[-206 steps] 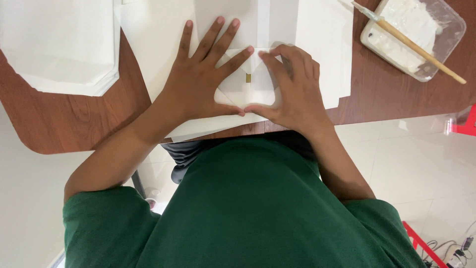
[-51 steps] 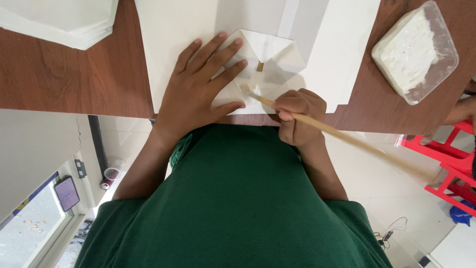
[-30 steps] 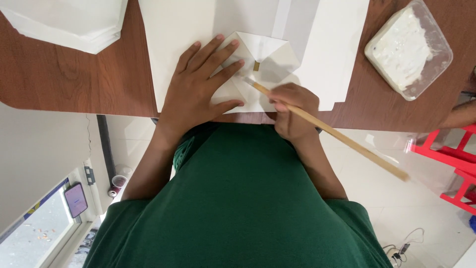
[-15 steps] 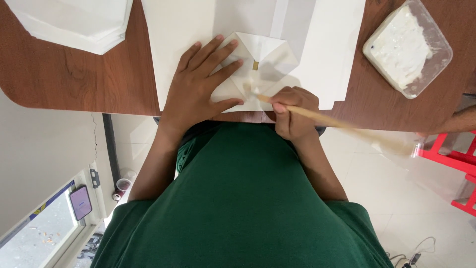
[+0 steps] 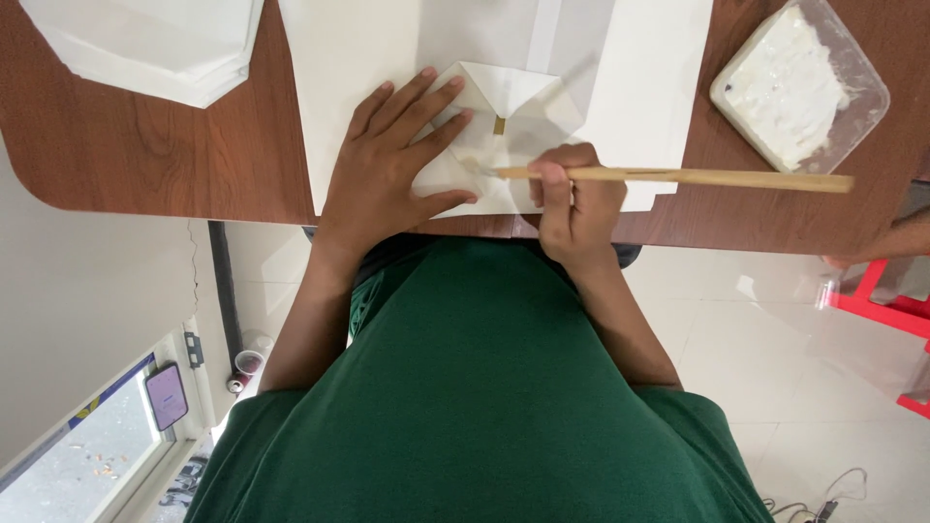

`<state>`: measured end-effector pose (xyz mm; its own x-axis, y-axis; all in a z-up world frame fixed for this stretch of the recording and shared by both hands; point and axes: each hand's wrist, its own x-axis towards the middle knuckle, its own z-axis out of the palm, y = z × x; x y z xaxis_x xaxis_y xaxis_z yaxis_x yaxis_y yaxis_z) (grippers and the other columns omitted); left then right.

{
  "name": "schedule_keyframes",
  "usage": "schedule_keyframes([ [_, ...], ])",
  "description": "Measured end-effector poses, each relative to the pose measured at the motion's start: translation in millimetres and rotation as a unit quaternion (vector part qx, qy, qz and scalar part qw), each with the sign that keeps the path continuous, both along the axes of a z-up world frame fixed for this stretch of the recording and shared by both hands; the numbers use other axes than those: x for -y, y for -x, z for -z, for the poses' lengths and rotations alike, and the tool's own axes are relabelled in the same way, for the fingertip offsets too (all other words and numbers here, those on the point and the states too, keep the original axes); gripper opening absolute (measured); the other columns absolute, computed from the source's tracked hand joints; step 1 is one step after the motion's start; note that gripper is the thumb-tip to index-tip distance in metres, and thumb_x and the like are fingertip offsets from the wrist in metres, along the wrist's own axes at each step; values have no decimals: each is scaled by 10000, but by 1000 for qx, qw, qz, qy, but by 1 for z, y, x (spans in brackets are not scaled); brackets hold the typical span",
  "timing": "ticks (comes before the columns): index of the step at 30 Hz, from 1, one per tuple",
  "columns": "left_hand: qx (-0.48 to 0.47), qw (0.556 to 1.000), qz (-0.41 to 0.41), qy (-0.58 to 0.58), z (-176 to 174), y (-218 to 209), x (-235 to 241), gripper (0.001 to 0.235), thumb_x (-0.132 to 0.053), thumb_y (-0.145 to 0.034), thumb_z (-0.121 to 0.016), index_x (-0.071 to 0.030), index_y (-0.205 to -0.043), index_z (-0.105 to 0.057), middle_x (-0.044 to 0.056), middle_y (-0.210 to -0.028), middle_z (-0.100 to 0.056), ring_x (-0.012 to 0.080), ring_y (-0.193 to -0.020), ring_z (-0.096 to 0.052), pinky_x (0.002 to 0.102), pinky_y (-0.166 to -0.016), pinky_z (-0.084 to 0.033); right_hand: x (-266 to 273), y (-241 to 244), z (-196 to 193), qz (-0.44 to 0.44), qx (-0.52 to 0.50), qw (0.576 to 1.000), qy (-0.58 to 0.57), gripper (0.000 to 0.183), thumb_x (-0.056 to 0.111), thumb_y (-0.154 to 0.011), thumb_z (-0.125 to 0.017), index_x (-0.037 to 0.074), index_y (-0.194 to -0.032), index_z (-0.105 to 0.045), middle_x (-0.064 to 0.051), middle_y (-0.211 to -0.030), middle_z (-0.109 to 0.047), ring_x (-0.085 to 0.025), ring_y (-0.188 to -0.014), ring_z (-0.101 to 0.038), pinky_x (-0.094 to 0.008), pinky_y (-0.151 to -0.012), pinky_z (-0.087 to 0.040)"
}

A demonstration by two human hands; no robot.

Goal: The person folds a white sheet of paper over a brown cardboard template to form an envelope shape. They use a brush to apply white glue from a container onto the paper flaps and press them down to secure the folds.

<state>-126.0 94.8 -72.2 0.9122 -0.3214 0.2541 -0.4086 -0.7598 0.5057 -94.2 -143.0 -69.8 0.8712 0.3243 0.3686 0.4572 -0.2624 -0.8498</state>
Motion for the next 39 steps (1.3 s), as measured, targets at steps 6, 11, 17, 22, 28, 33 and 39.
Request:
schedule_keyframes([
  [6, -2, 1000, -3, -8, -2, -1, 1, 665, -535, -1019, -770, -69, -1467, -613, 115, -1601, -470, 323, -1513, -387, 489, -1245, -274, 31, 13, 23, 57, 102, 990, -84, 399, 271, -1128, -442, 56, -795, -490, -46, -526, -456, -175, -410, -450, -305, -405, -358],
  [11, -9, 1000, 7, -9, -1, 0, 1, 679, -530, -1025, -794, -92, -1500, -585, 112, -1624, -430, 325, -1531, -363, 508, -1254, -283, 52, 21, 50, -8, 301, 954, -5, 217, 239, -1103, -521, 246, -1270, -660, -10, -920, -738, -207, -629, -698, -334, -515, -566],
  [17, -7, 1000, 7, -8, -3, 0, 2, 685, -532, -1005, -810, -81, -1481, -609, 119, -1621, -432, 330, -1525, -372, 506, -1251, -280, 40, 38, 58, -61, 151, 986, -42, 225, 293, -1123, -505, 320, -1304, -635, 14, -903, -728, -175, -641, -685, -296, -535, -503],
  [22, -8, 1000, 7, -9, -4, 1, 2, 696, -493, -982, -864, -78, -1478, -606, 131, -1614, -444, 340, -1524, -369, 515, -1252, -281, 11, 24, 4, 133, 11, 990, -47, 304, 229, -1149, -376, 34, -962, -517, -45, -558, -490, -150, -454, -491, -264, -463, -391],
  [28, 0, 1000, 6, -14, -1, 0, 2, 684, -554, -1006, -788, -75, -1469, -632, 128, -1615, -440, 332, -1519, -382, 497, -1250, -276, 25, 34, 23, 143, 139, 980, 24, 408, 161, -1116, -437, 24, -746, -542, -51, -560, -490, -191, -488, -505, -303, -444, -379],
  [33, -9, 1000, 6, -14, -3, 1, 2, 696, -536, -1002, -813, -71, -1481, -616, 126, -1619, -435, 332, -1526, -366, 507, -1257, -275, 40, 35, 70, 121, 296, 947, 27, 402, 265, -1101, -468, 43, -800, -616, -53, -577, -558, -199, -422, -506, -315, -374, -356],
  [39, -11, 1000, 7, -18, 0, 0, 1, 709, -550, -1002, -811, -89, -1495, -593, 119, -1623, -431, 331, -1528, -370, 511, -1252, -282, 37, 42, 50, -4, 209, 978, 23, 422, 299, -1108, -450, 30, -838, -632, -85, -655, -639, -202, -501, -609, -299, -431, -466],
])
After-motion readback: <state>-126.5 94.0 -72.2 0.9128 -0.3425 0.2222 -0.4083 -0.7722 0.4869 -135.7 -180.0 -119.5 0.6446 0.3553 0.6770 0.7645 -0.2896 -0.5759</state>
